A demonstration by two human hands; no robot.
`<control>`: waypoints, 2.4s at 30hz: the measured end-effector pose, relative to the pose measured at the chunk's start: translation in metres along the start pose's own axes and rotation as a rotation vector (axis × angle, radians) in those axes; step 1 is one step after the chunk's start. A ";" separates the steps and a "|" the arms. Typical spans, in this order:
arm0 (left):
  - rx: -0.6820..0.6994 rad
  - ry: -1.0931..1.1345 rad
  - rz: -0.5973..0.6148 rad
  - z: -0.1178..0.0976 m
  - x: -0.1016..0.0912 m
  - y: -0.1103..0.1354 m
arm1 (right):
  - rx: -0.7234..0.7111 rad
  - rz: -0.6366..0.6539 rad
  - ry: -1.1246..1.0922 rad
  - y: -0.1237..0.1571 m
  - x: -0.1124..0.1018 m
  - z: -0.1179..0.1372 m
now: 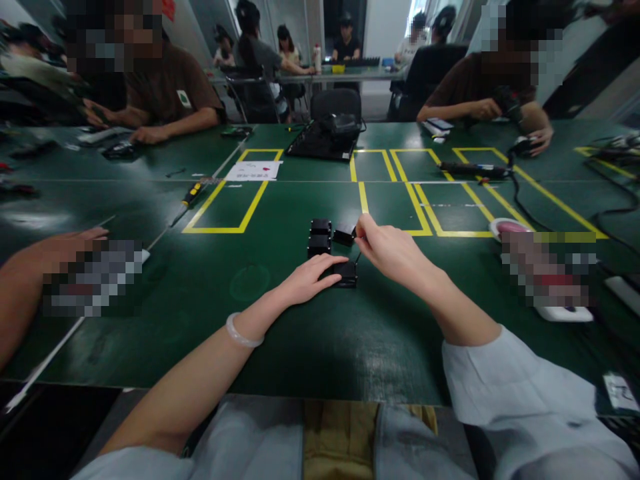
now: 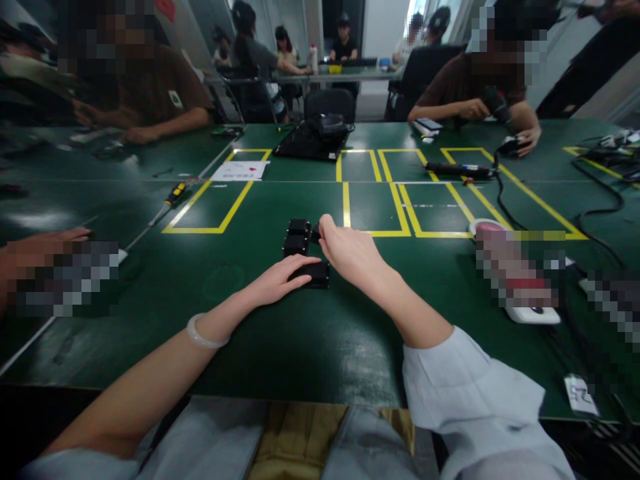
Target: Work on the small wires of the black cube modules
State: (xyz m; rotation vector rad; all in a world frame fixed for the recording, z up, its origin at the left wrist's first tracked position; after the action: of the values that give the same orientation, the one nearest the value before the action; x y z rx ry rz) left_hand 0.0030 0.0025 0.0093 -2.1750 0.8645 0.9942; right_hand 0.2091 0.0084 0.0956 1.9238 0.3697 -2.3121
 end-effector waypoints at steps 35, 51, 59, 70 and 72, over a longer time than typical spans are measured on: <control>0.023 -0.010 -0.004 0.003 0.001 0.001 | 0.010 -0.010 0.042 0.000 -0.001 0.003; 0.008 -0.011 0.003 0.001 0.000 0.000 | 0.015 -0.003 0.042 -0.001 0.001 0.001; 0.012 -0.016 0.002 0.002 0.001 0.000 | 0.015 -0.028 0.068 0.000 0.000 0.002; 0.006 -0.009 0.002 0.002 0.001 0.000 | 0.003 0.014 0.077 0.003 -0.003 0.005; 0.008 -0.008 0.002 0.001 0.000 -0.001 | -0.004 0.009 0.064 0.004 -0.005 0.005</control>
State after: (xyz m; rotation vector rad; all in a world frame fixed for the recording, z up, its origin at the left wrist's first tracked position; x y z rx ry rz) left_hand 0.0031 0.0036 0.0086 -2.1628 0.8651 0.9983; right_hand 0.2061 0.0030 0.1004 1.9976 0.3716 -2.2466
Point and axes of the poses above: each hand's wrist, its own y-axis away from the middle knuckle, its own x-axis out of the palm, z = x × y, the point moved 1 cm from there along -y, towards the middle knuckle, and after that the axes turned 13 degrees about x, right-handed, at the moved point
